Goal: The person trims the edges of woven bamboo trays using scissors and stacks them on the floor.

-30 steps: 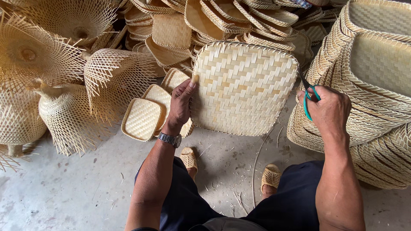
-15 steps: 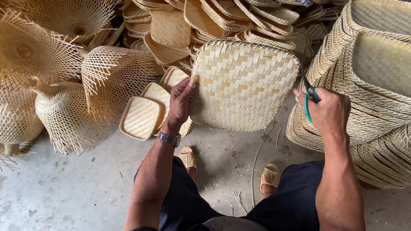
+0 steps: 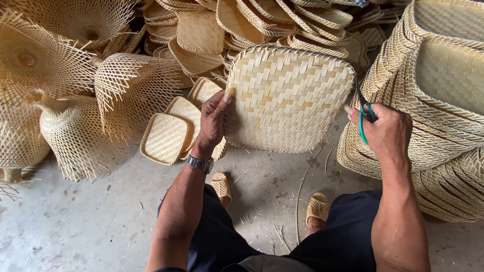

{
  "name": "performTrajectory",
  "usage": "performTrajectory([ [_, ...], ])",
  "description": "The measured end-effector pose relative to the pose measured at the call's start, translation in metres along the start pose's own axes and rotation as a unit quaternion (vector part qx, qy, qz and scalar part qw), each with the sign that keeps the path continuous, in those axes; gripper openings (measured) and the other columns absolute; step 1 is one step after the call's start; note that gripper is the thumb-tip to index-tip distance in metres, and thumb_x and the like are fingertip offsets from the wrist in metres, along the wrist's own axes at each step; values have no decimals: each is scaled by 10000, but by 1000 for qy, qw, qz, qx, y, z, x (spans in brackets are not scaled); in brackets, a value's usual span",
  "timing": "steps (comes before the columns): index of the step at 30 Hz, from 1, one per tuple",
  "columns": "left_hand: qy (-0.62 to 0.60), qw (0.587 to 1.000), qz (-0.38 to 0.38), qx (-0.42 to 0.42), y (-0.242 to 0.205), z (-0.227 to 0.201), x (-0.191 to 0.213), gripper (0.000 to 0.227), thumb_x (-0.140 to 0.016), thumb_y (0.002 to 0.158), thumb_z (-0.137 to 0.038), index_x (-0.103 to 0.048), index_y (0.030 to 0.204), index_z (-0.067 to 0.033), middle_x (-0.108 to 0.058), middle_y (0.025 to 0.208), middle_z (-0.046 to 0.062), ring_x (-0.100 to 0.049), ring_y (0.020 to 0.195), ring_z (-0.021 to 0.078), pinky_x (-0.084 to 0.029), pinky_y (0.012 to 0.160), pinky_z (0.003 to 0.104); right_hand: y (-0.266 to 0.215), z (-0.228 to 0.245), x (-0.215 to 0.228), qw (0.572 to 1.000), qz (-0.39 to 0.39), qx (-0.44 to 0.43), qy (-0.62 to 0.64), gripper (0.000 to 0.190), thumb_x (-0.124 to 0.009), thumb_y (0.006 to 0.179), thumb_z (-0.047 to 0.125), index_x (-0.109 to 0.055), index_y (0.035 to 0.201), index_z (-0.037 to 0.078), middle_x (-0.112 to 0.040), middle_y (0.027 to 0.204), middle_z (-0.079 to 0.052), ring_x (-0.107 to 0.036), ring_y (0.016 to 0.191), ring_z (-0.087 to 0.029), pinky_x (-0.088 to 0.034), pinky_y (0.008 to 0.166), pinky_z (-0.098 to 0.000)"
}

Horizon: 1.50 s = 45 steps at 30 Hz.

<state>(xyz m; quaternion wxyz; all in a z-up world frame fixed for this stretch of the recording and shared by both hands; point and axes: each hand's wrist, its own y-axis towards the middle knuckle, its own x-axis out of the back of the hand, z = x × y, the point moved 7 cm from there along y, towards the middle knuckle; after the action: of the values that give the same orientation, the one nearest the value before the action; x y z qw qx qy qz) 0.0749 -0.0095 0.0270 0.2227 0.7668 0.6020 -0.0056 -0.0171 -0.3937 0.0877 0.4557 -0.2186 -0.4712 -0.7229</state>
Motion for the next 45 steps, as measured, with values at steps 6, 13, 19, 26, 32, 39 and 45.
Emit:
performTrajectory([
  [6, 6, 1000, -1, 2, 0, 0, 0, 406, -615, 1070, -303, -675, 1327, 5, -726, 1211, 29, -610, 1138, 106, -452, 1061, 293, -1, -2, -1, 1000, 3, -3, -6, 438, -827, 990, 394, -678, 727, 77, -518, 498, -18, -483, 437, -149, -352, 472, -340],
  [13, 14, 1000, 2, -4, 0, 0, 1, 419, -608, 1069, -318, -671, 1332, 2, -724, 1230, 27, -606, 1163, 107, -440, 1080, 295, -1, -4, -2, 1000, 2, -18, 1, 430, -831, 997, 394, -691, 739, 79, -532, 505, -7, -503, 444, -138, -347, 455, -348],
  [19, 4, 1000, -12, -4, 1, 1, 6, 417, -619, 1073, -306, -674, 1327, 20, -722, 1211, 20, -605, 1129, 93, -455, 1046, 279, -1, -5, -3, 1000, -13, 23, -2, 405, -863, 963, 371, -693, 791, 47, -596, 597, -50, -555, 509, -178, -395, 521, -337],
  [26, 8, 1000, -5, 11, -1, -3, 1, 424, -601, 1080, -314, -677, 1316, 29, -726, 1193, 22, -606, 1092, 85, -467, 1012, 265, -2, -25, -18, 996, -29, 63, -59, 357, -844, 1049, 283, -702, 803, 68, -684, 674, -3, -625, 563, -99, -435, 554, -307],
  [32, 1, 1000, -6, 19, -1, -8, -8, 435, -601, 1061, -328, -667, 1312, 21, -729, 1175, 11, -608, 1069, 71, -473, 985, 247, -5, -3, -33, 952, -79, 158, -249, 212, -858, 942, 231, -728, 957, 64, -702, 847, -45, -634, 745, -160, -486, 621, -297],
  [39, 64, 997, -20, 27, -2, -6, -8, 407, -625, 1074, -354, -729, 1200, 18, -684, 962, -40, -550, 864, 54, -464, 781, 225, -11, 23, -45, 966, 129, 116, -190, 158, -824, 855, 202, -738, 851, 69, -696, 752, -83, -575, 620, -197, -469, 570, -362],
  [45, 91, 996, -19, 14, -3, -8, -8, 401, -614, 1075, -369, -735, 1161, 4, -649, 923, -72, -518, 836, 40, -443, 750, 218, -8, 15, -53, 981, 148, 27, -120, 229, -717, 1009, 253, -707, 948, 32, -681, 712, -95, -574, 507, -201, -459, 480, -412],
])
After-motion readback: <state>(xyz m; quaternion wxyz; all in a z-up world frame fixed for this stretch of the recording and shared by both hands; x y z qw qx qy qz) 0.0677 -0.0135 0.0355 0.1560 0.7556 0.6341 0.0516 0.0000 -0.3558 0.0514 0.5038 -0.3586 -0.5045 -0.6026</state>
